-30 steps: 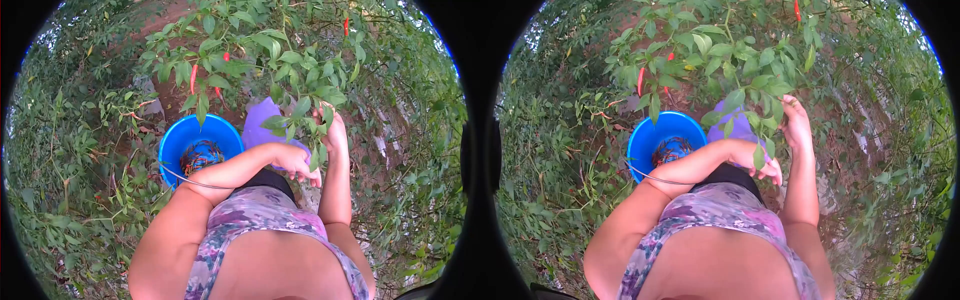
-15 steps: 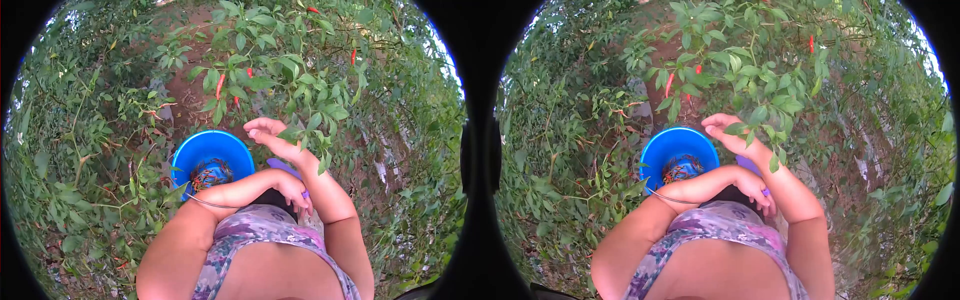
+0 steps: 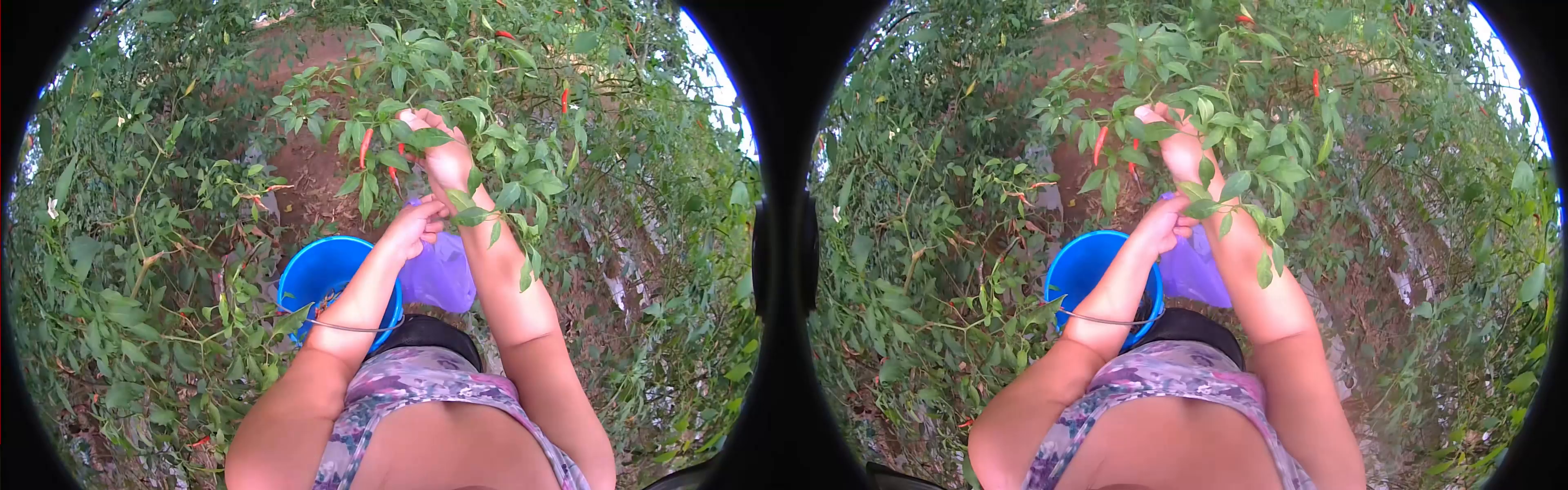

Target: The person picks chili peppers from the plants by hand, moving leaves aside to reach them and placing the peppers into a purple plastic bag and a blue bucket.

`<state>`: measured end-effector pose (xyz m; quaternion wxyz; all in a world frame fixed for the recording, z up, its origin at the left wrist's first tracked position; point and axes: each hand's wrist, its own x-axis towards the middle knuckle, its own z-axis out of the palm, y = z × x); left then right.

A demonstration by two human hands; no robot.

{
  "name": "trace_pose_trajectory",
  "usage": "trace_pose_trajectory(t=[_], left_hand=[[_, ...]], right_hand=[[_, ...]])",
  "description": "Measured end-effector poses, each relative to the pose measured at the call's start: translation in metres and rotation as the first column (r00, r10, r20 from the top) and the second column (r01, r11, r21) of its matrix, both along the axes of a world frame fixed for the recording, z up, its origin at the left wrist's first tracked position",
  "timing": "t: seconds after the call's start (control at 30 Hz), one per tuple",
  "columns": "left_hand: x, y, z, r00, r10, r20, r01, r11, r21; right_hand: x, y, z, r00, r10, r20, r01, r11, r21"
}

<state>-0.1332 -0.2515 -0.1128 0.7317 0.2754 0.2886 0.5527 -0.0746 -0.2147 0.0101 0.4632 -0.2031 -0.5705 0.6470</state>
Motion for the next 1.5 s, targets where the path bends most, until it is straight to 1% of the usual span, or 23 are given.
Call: trace_pose_trajectory(t=[0.03,0.1,0.13,0.17,0.23,0.27,0.43,0.5,0.57,0.6,0.63,0.67,0.73,0.77,0.83,0.9,0.97,1.1,1.17,1.23,1.3,1.33,1.5], left_hand=[[-0.004,0.0,0.004,0.997,0.081,0.009,-0.081,0.997,-0.016],[-0.016,0.012,-0.008,0.996,0.032,0.086,-0.034,0.999,0.029],[-0.019,0.008,0.002,0.987,0.088,0.132,-0.095,0.994,0.052],[-0.022,0.006,0.008,0.973,0.141,0.18,-0.156,0.985,0.071],[-0.028,0.004,0.015,0.948,0.119,0.296,-0.161,0.979,0.121],[-0.028,0.0,0.025,0.939,0.151,0.308,-0.207,0.965,0.16],[-0.021,-0.017,0.059,0.964,0.128,0.232,-0.204,0.919,0.339],[-0.018,-0.02,0.06,0.95,0.082,0.302,-0.181,0.931,0.317],[-0.01,-0.027,0.068,0.963,0.015,0.27,-0.121,0.918,0.378],[-0.004,-0.032,0.074,0.963,0.004,0.27,-0.109,0.92,0.375],[0.002,-0.039,0.08,0.978,0.024,0.208,-0.104,0.918,0.382],[0.007,-0.044,0.085,0.989,0.045,0.143,-0.098,0.915,0.39],[0.004,-0.038,0.08,0.991,-0.113,0.073,0.067,0.884,0.462],[0.007,-0.038,0.078,0.991,-0.112,0.069,0.068,0.883,0.464],[0.02,-0.043,0.083,0.988,0.023,-0.154,0.045,0.905,0.423],[0.029,-0.044,0.085,0.985,0.032,-0.171,0.052,0.882,0.467],[0.033,-0.045,0.083,0.991,-0.022,-0.131,0.077,0.9,0.43],[0.038,-0.038,0.069,0.995,0.055,-0.081,-0.014,0.898,0.44],[0.034,-0.033,0.058,0.994,0.035,0.106,-0.07,0.935,0.348],[0.025,-0.028,0.045,0.996,0.047,0.081,-0.074,0.928,0.366],[0.03,-0.023,0.034,0.952,0.175,0.251,-0.231,0.949,0.216],[0.033,-0.025,0.034,0.944,0.235,0.233,-0.266,0.957,0.112],[0.023,-0.016,-0.001,0.903,0.321,0.286,-0.353,0.933,0.067]], right_hand=[[0.0,0.0,-0.002,1.0,-0.002,-0.001,0.002,1.0,0.0],[0.002,0.0,-0.004,0.982,0.097,-0.163,-0.111,0.991,-0.077],[0.008,-0.011,0.004,0.985,0.082,-0.153,-0.111,0.974,-0.197],[0.013,-0.01,0.002,0.986,0.074,-0.151,-0.104,0.975,-0.198],[0.027,-0.008,-0.001,0.877,0.325,-0.353,-0.408,0.893,-0.192],[0.034,-0.01,-0.002,0.866,0.335,-0.372,-0.437,0.868,-0.235],[0.068,-0.026,0.004,0.898,0.286,-0.336,-0.388,0.874,-0.293],[0.078,-0.031,0.004,0.887,0.294,-0.356,-0.401,0.873,-0.278],[0.088,-0.045,0.008,0.898,0.176,-0.403,-0.34,0.859,-0.384],[0.097,-0.049,0.008,0.839,0.332,-0.431,-0.479,0.827,-0.295],[0.102,-0.05,0.005,0.843,0.32,-0.433,-0.469,0.831,-0.298],[0.106,-0.049,0.0,0.883,0.262,-0.39,-0.394,0.865,-0.31],[0.112,-0.04,-0.018,0.929,0.164,-0.331,-0.275,0.905,-0.323],[0.118,-0.036,-0.027,0.928,0.166,-0.334,-0.278,0.906,-0.32],[0.127,-0.035,-0.032,0.966,0.084,-0.243,-0.151,0.95,-0.273],[0.137,-0.036,-0.036,0.963,0.093,-0.254,-0.164,0.947,-0.276],[0.14,-0.037,-0.035,0.96,0.095,-0.264,-0.171,0.944,-0.283],[0.138,-0.034,-0.031,0.957,0.148,-0.248,-0.208,0.948,-0.239],[0.129,-0.034,-0.029,0.958,0.165,-0.233,-0.22,0.947,-0.234],[0.119,-0.037,-0.022,0.979,0.098,-0.18,-0.141,0.958,-0.25],[0.117,-0.018,-0.035,0.974,0.155,-0.167,-0.19,0.956,-0.224],[0.113,-0.015,-0.034,0.974,0.186,-0.131,-0.21,0.955,-0.209],[0.088,0.012,-0.039,0.951,0.308,-0.022,-0.309,0.947,-0.092]])
